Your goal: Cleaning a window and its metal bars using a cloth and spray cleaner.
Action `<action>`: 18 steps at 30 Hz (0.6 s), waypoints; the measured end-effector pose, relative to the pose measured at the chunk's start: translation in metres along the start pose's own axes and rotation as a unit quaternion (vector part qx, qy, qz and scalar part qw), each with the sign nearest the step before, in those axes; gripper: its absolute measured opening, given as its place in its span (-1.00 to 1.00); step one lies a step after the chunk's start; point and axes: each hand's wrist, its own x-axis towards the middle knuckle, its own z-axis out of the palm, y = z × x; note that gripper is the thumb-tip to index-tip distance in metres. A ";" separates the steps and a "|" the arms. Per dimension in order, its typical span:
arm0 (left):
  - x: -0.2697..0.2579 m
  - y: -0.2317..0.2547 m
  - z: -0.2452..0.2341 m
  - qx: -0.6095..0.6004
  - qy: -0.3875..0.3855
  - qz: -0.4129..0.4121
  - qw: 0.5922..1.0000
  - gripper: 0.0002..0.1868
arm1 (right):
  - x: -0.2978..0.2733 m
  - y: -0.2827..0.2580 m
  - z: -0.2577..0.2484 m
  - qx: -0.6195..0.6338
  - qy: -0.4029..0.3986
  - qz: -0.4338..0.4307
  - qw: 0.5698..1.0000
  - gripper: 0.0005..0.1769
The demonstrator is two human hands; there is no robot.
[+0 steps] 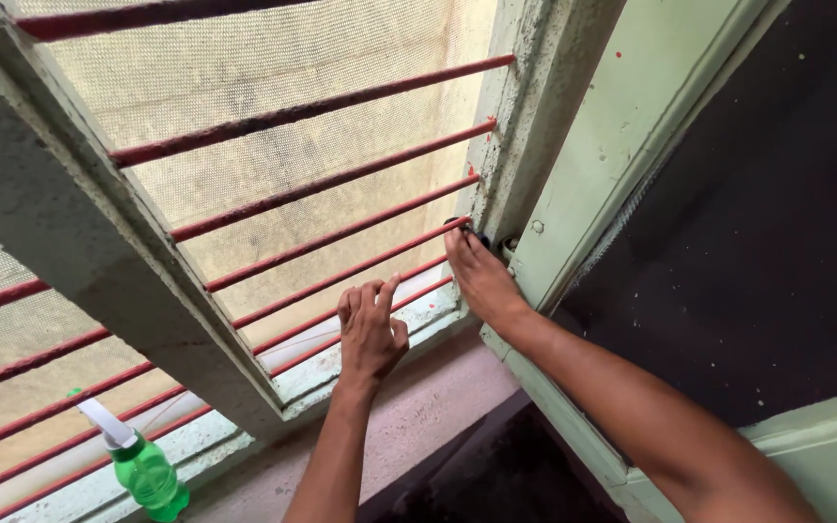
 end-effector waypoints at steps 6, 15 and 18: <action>0.001 -0.001 -0.002 -0.010 -0.022 -0.009 1.000 -0.24 | 0.021 -0.013 0.031 0.225 0.124 0.023 0.966 -0.51; 0.002 -0.006 -0.002 -0.022 -0.048 -0.012 0.999 -0.19 | 0.061 -0.012 0.032 0.459 -0.102 -0.047 0.881 -0.69; 0.003 -0.007 -0.001 -0.032 -0.061 -0.024 0.997 -0.18 | 0.071 -0.021 0.043 0.454 -0.214 -0.070 0.862 -0.74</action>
